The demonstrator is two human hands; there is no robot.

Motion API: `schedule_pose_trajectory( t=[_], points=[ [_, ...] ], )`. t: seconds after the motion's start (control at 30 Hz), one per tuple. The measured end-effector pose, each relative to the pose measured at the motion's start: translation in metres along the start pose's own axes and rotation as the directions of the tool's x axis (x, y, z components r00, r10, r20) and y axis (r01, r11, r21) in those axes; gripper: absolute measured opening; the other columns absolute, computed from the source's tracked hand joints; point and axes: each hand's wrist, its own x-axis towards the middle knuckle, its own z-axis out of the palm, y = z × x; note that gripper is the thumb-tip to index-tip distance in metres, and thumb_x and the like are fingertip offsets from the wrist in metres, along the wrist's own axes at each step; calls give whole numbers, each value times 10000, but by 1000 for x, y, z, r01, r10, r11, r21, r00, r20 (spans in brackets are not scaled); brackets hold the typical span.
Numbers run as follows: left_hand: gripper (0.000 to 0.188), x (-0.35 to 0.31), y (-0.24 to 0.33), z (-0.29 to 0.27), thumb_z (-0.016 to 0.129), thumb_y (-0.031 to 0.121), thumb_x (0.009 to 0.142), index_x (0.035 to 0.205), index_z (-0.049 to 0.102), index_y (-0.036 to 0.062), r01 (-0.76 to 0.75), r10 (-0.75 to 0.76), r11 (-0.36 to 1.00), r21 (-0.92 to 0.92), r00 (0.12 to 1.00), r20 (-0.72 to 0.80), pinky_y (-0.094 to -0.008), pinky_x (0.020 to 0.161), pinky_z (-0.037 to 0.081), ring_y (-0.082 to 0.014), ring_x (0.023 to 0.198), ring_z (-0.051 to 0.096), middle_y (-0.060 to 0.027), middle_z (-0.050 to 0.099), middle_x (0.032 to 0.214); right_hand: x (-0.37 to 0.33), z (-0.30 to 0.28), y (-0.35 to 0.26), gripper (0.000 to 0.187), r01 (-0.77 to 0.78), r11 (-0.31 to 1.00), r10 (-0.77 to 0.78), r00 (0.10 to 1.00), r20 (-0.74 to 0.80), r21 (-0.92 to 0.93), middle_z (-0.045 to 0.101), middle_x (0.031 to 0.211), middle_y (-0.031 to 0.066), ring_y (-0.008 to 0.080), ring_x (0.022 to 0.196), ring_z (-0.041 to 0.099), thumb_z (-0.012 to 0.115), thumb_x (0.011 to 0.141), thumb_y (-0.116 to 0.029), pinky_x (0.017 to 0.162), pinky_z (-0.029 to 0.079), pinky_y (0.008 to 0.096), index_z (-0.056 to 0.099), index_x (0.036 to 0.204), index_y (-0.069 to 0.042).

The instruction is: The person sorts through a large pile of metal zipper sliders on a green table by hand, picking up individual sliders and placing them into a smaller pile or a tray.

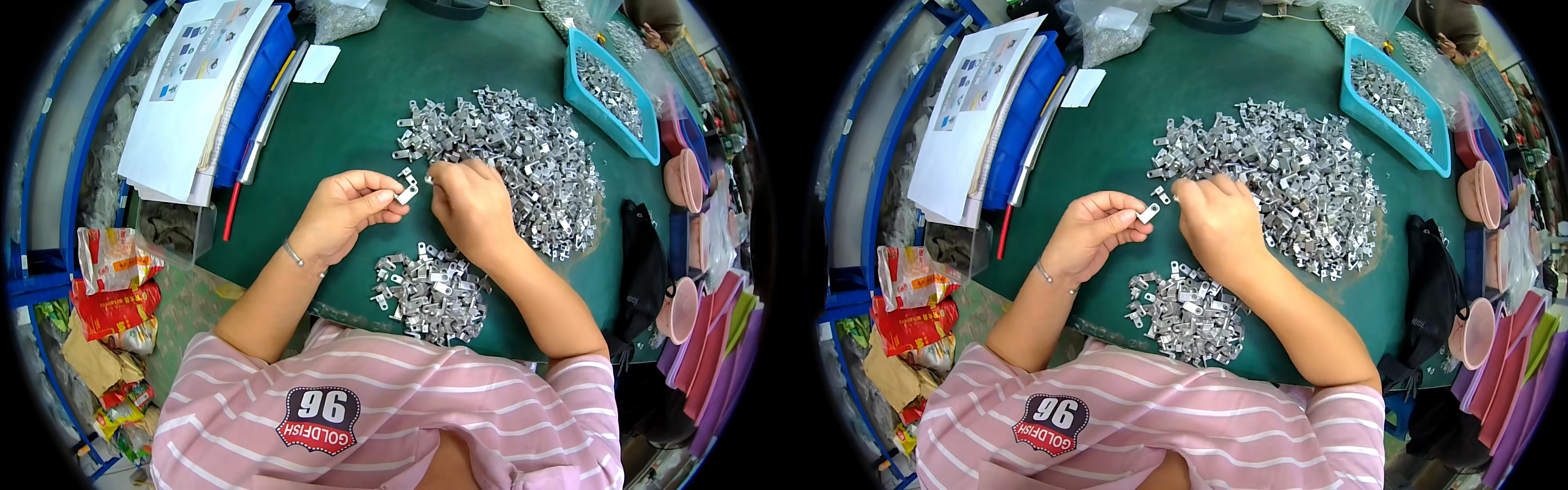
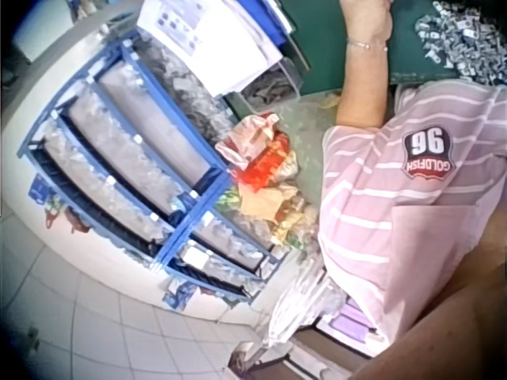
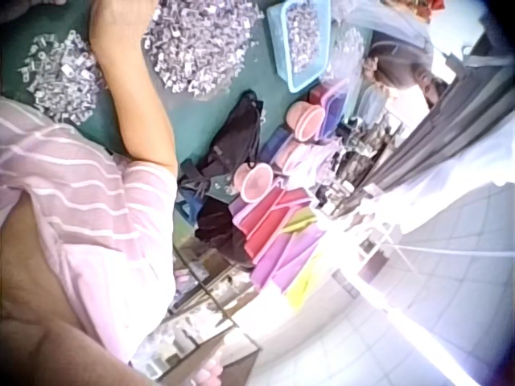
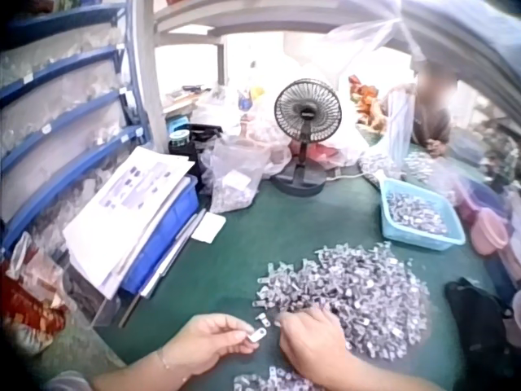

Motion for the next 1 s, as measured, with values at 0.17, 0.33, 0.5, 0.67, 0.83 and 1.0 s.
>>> schedule_pose_trajectory(
  t=[0.17, 0.33, 0.5, 0.67, 0.83, 1.0],
  points=[
    [137, -3, 3, 4, 578, 38, 931, 1033, 627, -39, 5, -7, 999, 53, 999, 31, -289, 790, 563, -185, 885, 677, -121, 671, 986, -19, -27, -12, 206, -654, 273, 500, 723, 477, 706, 645, 885, 38, 78, 809, 633, 658, 844, 22, 701, 524, 215, 558, 1021, -15],
    [136, -2, 0, 10, 587, 29, 921, 1028, 631, -41, 31, -37, 997, 65, 994, 98, -274, 757, 559, -173, 847, 677, -120, 678, 935, -26, -44, -10, 188, -646, -44, 481, 655, 583, 762, 644, 919, 64, 100, 826, 638, 637, 852, 71, 735, 551, 236, 548, 1003, 2],
    [117, -4, 8, 13, 602, 14, 904, 998, 649, -40, 44, -81, 974, 224, 983, 162, -253, 723, 552, -140, 787, 667, -96, 684, 870, -34, -49, -10, 179, -611, -37, 462, 691, 556, 791, 653, 924, 79, 112, 836, 646, 629, 851, 81, 753, 550, 238, 552, 991, 0],
    [65, -13, 9, 7, 649, 31, 873, 916, 685, -1, -78, -251, 784, 616, 868, 429, -226, 663, 497, -85, 765, 610, -37, 667, 869, -35, -62, -14, 136, -547, 579, 109, 787, 607, 605, 665, 914, 68, 134, 784, 648, 663, 803, 32, 649, 511, 266, 611, 912, -29],
    [111, 5, 3, 20, 699, 39, 804, 901, 657, 4, -366, 335, 404, 838, 912, 236, -265, 597, 456, -116, 662, 558, -61, 591, 805, -20, -41, -14, 162, -227, 968, 184, 932, 312, 106, 554, 797, 99, 280, 735, 612, 631, 793, -24, 621, 513, 394, 588, 949, -17],
    [100, 36, -11, 17, 693, 19, 795, 881, 644, 7, -330, 570, 38, 943, 782, 251, -305, 579, 462, -166, 660, 605, -84, 583, 800, -14, -12, -12, 211, -116, 987, 141, 953, 268, -109, 542, 873, 135, 291, 810, 602, 587, 708, -9, 652, 522, 394, 572, 917, 14]
  ],
)
